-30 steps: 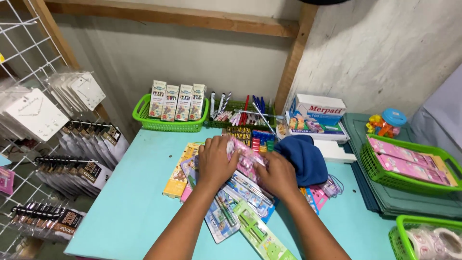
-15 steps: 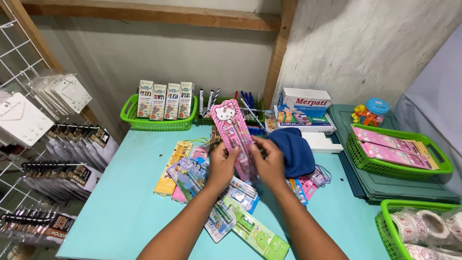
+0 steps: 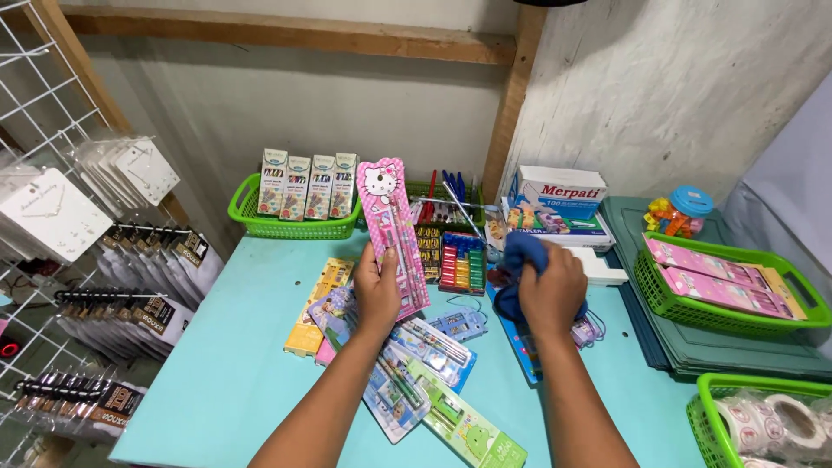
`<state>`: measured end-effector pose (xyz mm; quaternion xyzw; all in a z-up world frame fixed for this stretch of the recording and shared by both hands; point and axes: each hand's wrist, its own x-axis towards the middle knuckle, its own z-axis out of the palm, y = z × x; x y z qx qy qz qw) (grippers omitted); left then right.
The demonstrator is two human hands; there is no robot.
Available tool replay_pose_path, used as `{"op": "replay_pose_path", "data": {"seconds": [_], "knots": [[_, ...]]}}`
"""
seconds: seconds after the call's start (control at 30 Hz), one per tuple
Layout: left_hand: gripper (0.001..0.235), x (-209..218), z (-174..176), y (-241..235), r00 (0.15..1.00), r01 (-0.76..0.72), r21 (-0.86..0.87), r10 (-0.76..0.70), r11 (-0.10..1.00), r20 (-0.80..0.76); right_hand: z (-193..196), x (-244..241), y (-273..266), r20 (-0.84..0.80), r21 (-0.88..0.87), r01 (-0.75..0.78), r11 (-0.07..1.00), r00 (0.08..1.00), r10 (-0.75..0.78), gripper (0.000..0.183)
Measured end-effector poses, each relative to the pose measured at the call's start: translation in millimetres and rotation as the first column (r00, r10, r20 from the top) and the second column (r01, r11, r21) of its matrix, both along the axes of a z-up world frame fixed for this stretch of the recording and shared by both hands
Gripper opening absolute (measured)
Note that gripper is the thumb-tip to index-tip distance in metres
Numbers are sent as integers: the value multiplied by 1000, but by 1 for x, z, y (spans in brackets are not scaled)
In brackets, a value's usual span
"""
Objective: The person is wiping down and organizing various stationery items, including pencil cases and pens, before hanging them on a display grid.
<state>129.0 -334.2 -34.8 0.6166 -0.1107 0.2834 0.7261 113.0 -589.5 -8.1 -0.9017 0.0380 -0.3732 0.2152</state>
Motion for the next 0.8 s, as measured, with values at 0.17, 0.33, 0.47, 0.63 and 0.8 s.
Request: {"op": "replay_pose_path", "data": {"seconds": [0.17,0.33,0.47,0.63,0.8], "knots": [[29,-11,7,-10,991,119,85,-112,989,-79,7,-12,22,389,302,-208,930,918,79,36],[39,-17,-3,-28,941,334,172,-318,927,-113,-7,-22,67,396,295,-486,823,846,357,55],[39,-7,-36,-17,898,440,33,-440,897,2,-23,-35,91,187,85,-558,825,822,537,65],[38,-9,2,6,907,384,-301,-418,873,-57,-17,-42,101,4,-9,-748,663,663,748,66],[52,-7,-27,1,826,539,-277,-563,796,-10,-20,-38,98,-190,62,-730,680,661,726,54]]}}
